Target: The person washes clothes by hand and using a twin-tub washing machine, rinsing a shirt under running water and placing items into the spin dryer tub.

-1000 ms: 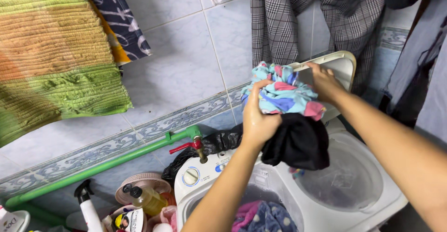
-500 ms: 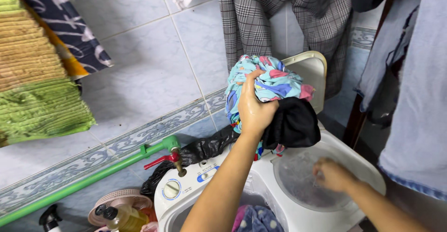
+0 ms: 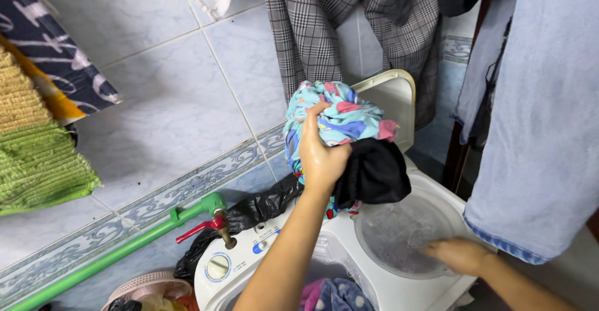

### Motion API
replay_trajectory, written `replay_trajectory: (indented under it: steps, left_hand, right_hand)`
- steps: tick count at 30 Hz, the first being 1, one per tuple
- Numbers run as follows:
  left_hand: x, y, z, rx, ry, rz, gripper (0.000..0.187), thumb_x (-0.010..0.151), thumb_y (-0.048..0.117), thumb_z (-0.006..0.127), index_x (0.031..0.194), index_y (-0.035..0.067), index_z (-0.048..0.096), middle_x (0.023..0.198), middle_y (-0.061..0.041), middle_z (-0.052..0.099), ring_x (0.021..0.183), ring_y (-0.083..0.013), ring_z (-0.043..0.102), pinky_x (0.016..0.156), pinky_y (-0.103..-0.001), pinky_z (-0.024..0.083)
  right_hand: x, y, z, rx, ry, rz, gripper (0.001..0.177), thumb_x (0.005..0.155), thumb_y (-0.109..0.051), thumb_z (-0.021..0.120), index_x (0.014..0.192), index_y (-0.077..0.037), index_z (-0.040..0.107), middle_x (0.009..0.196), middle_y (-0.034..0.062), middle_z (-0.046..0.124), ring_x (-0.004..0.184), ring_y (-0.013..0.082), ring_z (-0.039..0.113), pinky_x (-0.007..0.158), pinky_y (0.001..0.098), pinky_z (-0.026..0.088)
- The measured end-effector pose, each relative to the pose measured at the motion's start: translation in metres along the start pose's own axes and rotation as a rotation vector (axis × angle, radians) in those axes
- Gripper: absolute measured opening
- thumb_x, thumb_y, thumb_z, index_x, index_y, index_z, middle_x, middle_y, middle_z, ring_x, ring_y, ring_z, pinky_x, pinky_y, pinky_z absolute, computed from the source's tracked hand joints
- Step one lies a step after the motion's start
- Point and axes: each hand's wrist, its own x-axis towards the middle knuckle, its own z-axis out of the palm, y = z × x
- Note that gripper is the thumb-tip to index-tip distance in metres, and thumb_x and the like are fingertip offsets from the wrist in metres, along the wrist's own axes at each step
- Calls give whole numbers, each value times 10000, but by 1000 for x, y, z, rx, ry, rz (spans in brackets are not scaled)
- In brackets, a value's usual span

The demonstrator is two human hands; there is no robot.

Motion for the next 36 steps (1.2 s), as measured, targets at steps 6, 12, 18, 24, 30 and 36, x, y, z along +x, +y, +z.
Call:
replay_trajectory:
  steps: [6, 12, 18, 24, 30, 36]
  left_hand:
    - [3, -2, -7, -77, 3, -33, 684, 629, -74, 691, 1274, 106, 556, 1164, -125, 666, 1124, -288, 659, 1010, -343, 493]
    - [9, -3, -10, -296, 30, -73, 672, 686, -104, 701, 1305, 90, 523, 1149, -77, 649, 1091, -189, 637, 1010, -305, 496]
    - [16, -2, -12, -385, 43, -142, 696, 695, -73, 770, 1321, 85, 511, 1154, -55, 640, 1086, -168, 621, 988, -309, 511]
    - [12, -14, -1, -595, -165, -261, 700, 736, -52, 763, 1373, 77, 502, 1199, -66, 654, 1102, -170, 634, 987, -326, 525]
    - [25, -39, 22, -577, -356, -314, 671, 793, 9, 738, 1417, 80, 504, 1199, -84, 664, 1090, -170, 635, 971, -311, 523]
    - [19, -53, 65, -415, -374, -357, 696, 727, 90, 801, 1365, 108, 524, 1117, -70, 667, 1035, -183, 636, 914, -315, 528]
  right_hand:
    - [-9, 9, -24, -49, 195, 76, 434, 788, -227, 748, 1220, -216, 712, 1195, 11, 729, 1003, 237, 713, 896, 397, 560]
    - [32, -5, -114, -43, 936, 311, 138, 763, -334, 709, 723, -207, 743, 854, -21, 766, 870, 227, 703, 750, 426, 558]
    - [70, -17, -181, 359, 580, 236, 134, 775, -319, 714, 805, -190, 735, 910, -13, 758, 910, 217, 689, 782, 416, 541]
    - [101, -13, -221, 837, 435, 8, 164, 787, -304, 720, 886, -174, 726, 966, -4, 749, 951, 208, 676, 814, 406, 525]
    - [84, 14, -221, 1200, 363, -50, 215, 799, -290, 725, 968, -157, 718, 1022, 4, 741, 992, 198, 662, 846, 396, 509]
    - [87, 23, -198, 1682, 467, -85, 274, 811, -275, 731, 1050, -141, 709, 1079, 12, 732, 1033, 188, 649, 878, 386, 493]
